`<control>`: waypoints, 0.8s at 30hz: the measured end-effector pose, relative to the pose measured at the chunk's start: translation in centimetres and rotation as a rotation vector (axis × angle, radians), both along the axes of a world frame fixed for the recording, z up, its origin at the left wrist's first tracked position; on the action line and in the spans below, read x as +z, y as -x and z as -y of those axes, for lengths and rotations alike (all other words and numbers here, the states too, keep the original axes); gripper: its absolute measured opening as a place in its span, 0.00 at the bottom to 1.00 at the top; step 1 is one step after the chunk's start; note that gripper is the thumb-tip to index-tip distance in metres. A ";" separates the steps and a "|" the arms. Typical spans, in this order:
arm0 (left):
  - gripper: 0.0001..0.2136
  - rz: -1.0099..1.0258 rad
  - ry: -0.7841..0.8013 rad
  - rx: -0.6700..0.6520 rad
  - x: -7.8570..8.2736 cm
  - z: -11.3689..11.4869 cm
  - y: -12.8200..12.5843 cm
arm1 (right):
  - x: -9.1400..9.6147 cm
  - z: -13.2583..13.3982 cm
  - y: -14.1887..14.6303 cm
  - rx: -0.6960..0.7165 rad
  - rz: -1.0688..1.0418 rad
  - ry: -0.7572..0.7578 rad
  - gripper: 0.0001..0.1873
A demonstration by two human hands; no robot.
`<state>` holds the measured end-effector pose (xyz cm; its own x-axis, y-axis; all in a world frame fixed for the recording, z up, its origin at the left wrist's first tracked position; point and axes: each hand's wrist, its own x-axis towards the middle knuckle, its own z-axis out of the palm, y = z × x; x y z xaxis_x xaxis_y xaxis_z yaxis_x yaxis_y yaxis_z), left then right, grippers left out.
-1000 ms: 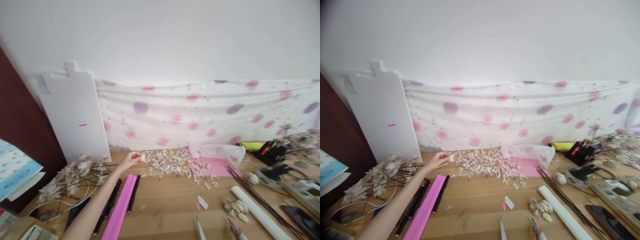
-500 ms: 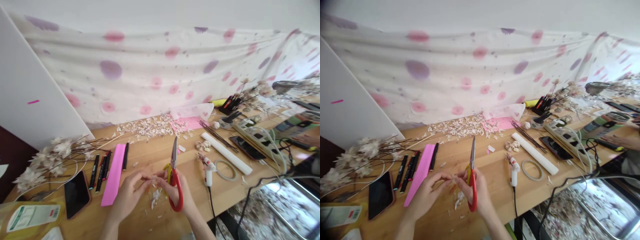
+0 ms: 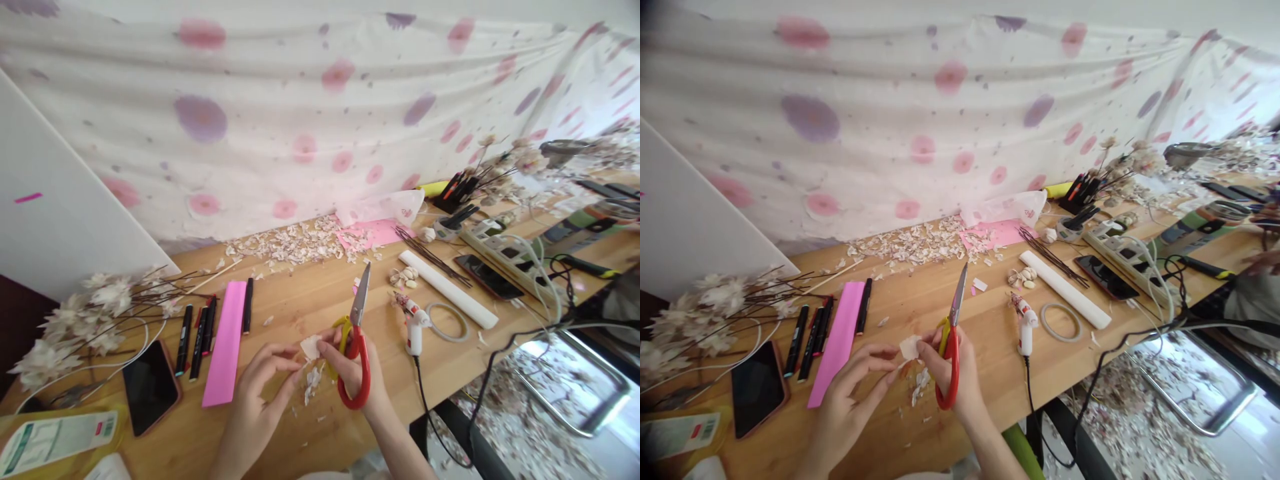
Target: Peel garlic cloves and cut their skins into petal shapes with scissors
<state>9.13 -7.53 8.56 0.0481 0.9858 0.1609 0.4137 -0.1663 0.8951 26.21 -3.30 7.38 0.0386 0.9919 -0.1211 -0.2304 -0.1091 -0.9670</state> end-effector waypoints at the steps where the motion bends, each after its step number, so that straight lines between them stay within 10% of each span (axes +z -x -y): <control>1: 0.05 0.014 0.008 0.016 -0.2 0.1 -0.1 | 0.0 0.0 0.1 -0.024 -0.024 0.005 0.14; 13: 0.12 0.448 0.371 0.162 -1.1 0.6 -2.4 | -0.3 0.6 0.2 -0.172 0.097 -0.134 0.13; 24: 0.22 0.584 0.365 0.297 -0.2 -0.3 -5.0 | 0.0 1.7 0.6 -0.147 0.297 -0.261 0.12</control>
<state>14.17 -7.19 8.40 -0.2210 0.9397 -0.2611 -0.1644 0.2280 0.9597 25.65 -4.97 7.39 0.1772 0.9691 0.1716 0.0675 0.1619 -0.9845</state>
